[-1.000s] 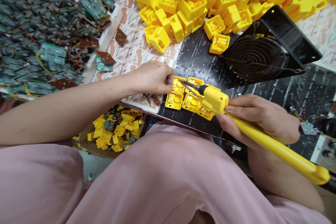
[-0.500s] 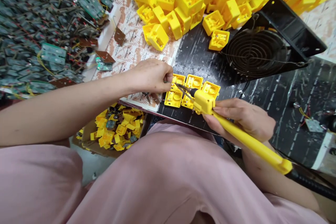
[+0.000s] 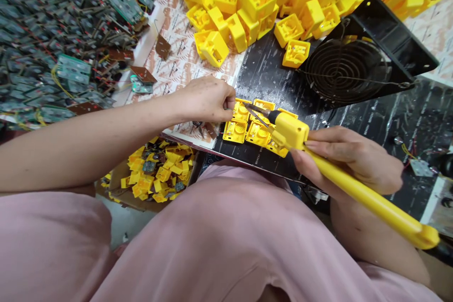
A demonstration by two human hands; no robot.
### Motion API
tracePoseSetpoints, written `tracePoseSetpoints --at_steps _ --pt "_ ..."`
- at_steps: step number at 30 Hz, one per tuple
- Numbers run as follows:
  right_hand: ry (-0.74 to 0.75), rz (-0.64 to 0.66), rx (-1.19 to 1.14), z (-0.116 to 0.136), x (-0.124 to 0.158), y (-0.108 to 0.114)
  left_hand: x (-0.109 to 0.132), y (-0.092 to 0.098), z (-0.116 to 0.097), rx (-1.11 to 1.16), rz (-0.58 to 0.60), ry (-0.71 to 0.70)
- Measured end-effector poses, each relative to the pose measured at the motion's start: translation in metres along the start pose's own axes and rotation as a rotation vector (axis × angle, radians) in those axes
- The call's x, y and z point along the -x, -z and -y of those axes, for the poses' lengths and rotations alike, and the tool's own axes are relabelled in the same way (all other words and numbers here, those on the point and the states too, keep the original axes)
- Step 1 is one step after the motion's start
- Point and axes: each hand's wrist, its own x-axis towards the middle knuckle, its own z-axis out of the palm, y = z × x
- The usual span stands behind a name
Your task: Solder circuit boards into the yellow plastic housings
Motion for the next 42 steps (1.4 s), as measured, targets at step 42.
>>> tracePoseSetpoints --at_steps 42 --pt "-0.078 -0.213 0.035 0.004 0.006 -0.039 0.015 -0.025 -0.001 -0.024 -0.272 0.039"
